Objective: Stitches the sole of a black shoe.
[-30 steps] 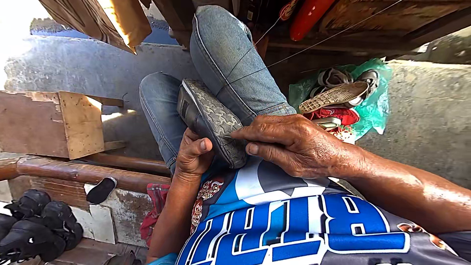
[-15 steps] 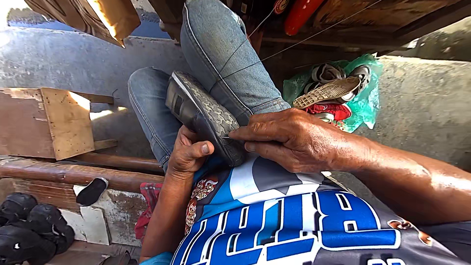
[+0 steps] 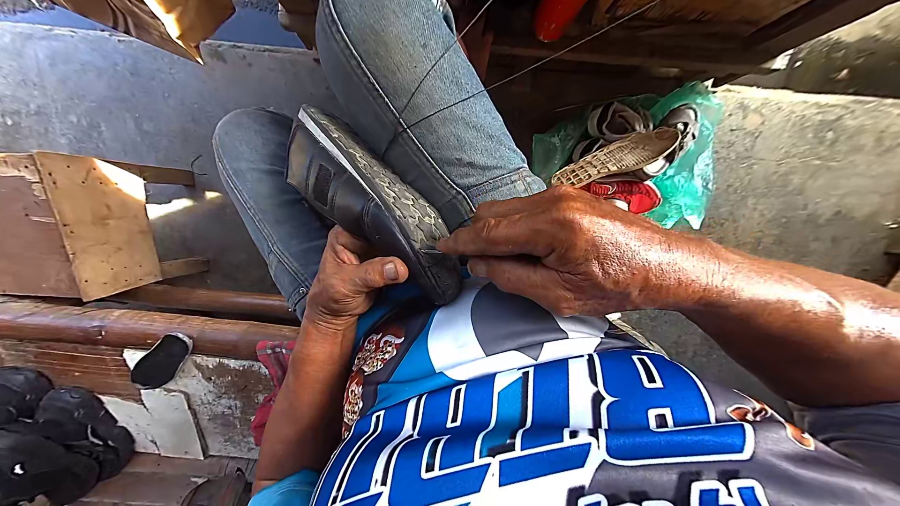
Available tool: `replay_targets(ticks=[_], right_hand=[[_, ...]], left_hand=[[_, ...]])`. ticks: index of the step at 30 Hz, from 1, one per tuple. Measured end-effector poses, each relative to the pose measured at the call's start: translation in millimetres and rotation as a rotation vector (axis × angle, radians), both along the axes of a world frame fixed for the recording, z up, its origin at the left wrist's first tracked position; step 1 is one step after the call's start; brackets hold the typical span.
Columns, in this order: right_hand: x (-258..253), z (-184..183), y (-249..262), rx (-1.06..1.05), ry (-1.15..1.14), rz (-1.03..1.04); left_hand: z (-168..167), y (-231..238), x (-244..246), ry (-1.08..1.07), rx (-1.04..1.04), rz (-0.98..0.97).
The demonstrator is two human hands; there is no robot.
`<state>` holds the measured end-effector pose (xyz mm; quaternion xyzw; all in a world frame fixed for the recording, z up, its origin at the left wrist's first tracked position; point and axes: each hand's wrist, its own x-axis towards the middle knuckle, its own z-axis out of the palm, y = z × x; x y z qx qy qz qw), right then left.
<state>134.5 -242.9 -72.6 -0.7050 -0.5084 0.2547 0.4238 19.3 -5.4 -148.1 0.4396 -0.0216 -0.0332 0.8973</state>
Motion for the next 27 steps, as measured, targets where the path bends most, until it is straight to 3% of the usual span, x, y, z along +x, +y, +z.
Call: replay_targets(ticks=[19, 27], right_hand=[[2, -2, -7, 0.017, 0.01, 0.02], [25, 5, -5, -0.034, -0.021, 0.155]], left_hand=[[-1, -1, 1, -0.024, 0.037, -0.036], [16, -7, 8, -0.038, 0.241, -0.057]])
